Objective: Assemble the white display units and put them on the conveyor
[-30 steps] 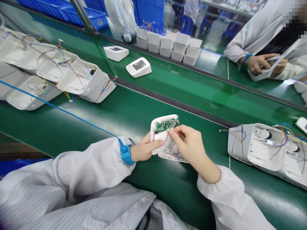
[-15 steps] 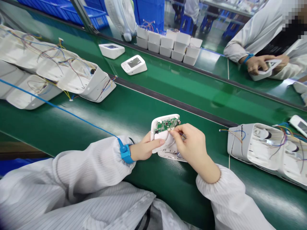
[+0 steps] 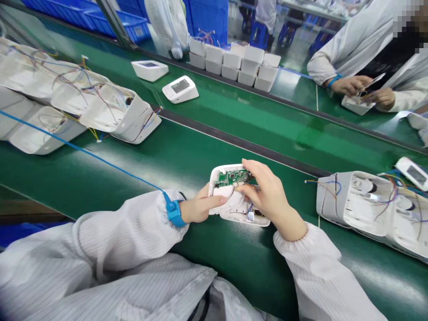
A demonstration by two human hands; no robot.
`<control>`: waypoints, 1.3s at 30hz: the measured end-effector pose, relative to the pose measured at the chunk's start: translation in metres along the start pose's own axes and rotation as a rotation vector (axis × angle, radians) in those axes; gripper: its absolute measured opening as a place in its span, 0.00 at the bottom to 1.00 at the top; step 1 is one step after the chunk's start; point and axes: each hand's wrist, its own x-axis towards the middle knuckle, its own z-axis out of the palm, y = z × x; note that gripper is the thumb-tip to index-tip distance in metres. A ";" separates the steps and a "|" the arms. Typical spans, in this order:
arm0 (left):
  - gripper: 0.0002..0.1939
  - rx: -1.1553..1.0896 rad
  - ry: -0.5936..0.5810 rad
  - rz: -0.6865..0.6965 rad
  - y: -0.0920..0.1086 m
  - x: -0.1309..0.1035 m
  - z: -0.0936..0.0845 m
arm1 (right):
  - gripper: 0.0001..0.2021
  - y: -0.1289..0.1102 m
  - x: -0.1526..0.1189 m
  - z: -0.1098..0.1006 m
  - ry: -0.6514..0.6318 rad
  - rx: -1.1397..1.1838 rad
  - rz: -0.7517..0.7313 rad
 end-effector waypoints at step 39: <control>0.61 1.029 -0.031 0.196 0.013 0.014 -0.013 | 0.06 -0.034 0.009 -0.005 -0.206 -0.270 -0.394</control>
